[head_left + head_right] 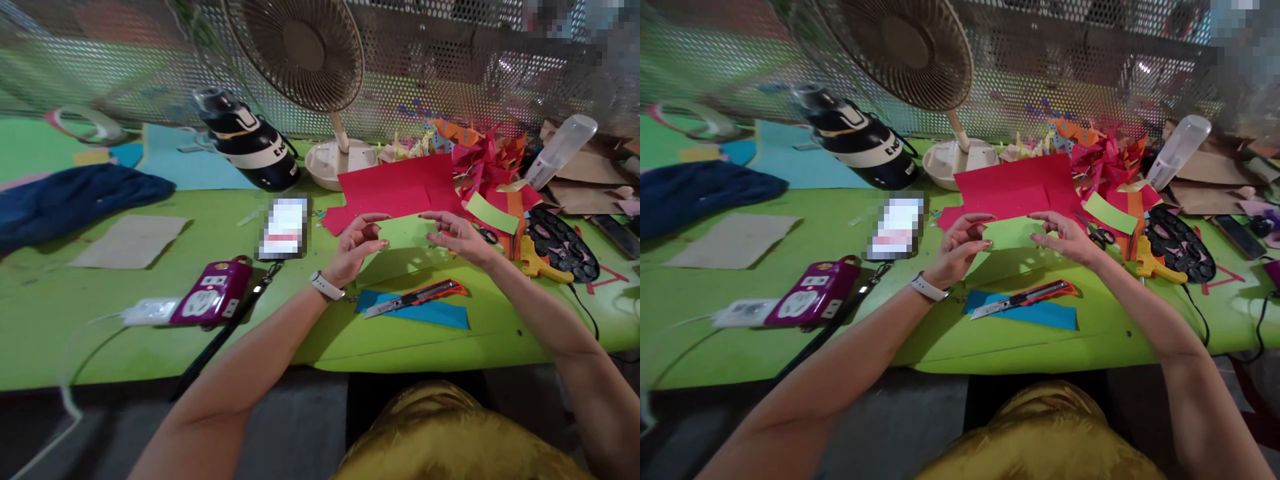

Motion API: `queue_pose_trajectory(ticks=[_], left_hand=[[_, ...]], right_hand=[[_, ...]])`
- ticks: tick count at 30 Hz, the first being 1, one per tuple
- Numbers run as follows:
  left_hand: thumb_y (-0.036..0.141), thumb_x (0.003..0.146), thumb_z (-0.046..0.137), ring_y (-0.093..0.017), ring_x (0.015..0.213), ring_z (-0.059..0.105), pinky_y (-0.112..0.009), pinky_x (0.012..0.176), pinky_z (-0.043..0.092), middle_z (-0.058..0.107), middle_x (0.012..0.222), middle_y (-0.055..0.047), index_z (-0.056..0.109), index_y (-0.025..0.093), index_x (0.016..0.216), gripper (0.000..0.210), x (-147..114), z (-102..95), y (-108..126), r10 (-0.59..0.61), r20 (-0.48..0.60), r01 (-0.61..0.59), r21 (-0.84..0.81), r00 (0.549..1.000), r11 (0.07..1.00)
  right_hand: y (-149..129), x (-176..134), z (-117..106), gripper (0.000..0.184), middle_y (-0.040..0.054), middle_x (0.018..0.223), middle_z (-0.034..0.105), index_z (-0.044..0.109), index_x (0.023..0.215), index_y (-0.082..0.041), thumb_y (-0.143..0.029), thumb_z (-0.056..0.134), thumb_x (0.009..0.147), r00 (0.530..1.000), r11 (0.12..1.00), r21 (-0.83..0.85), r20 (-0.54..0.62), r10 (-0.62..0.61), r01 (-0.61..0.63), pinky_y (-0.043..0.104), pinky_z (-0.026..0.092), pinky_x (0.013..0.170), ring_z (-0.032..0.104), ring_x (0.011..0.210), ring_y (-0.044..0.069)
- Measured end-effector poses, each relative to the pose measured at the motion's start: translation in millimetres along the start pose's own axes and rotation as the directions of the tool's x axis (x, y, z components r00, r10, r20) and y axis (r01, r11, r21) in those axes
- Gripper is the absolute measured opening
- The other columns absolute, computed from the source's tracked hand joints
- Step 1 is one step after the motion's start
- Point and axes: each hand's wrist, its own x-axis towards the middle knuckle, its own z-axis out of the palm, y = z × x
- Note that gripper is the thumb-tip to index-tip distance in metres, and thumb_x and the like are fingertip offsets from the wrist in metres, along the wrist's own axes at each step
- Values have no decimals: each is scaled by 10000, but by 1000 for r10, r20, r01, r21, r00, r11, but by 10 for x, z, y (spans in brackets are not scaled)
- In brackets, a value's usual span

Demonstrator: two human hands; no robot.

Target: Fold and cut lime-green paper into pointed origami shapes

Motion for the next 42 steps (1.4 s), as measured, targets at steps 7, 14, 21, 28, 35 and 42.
queue_pose_trajectory(ticks=[7,14,21,28,35,42], left_hand=[[205,723,784,-85,653,522,-201,635,503,529,760,35,670,255,1199,492,42,-39,69,-55,108,44,103,993,994],[216,724,799,-77,636,482,-212,649,479,482,742,45,695,255,1160,450,48,-36,102,-111,128,104,61,986,993],[278,788,769,-89,633,483,-211,646,440,497,670,42,721,242,1111,329,64,-21,94,-89,71,89,13,993,996],[344,786,769,-114,651,531,-224,558,403,636,774,-5,732,246,1024,259,68,-18,37,-100,-16,100,14,995,995],[324,790,770,-115,712,572,-215,596,440,688,876,-19,741,257,1067,286,65,-29,24,-89,-15,89,3,996,996],[358,788,783,-106,667,554,-209,549,418,662,804,-6,747,261,1053,285,64,-24,16,-72,-15,72,-7,997,997]], right_hand=[[4,24,-18,460,-58,706,438,599,1242,-164,-358,700,838,996,996,-44,-29,-83,81,230,380,577,424,634,91],[25,16,-24,467,-53,675,467,598,1253,-171,-483,624,906,994,999,34,106,-12,8,220,386,534,439,596,91],[55,24,-5,417,-7,811,554,607,1251,-204,-487,559,949,999,996,85,48,-14,10,225,461,622,479,700,105],[78,28,44,429,-21,753,533,611,1247,-212,-488,594,918,1000,995,100,7,-2,1,234,487,578,469,646,108],[34,17,46,430,-9,776,544,627,1218,-195,-504,583,923,1000,997,79,22,-6,4,231,468,576,461,650,105],[32,19,52,449,8,825,563,636,1197,-200,-540,581,909,1000,998,61,14,8,-9,245,467,612,491,702,116]])
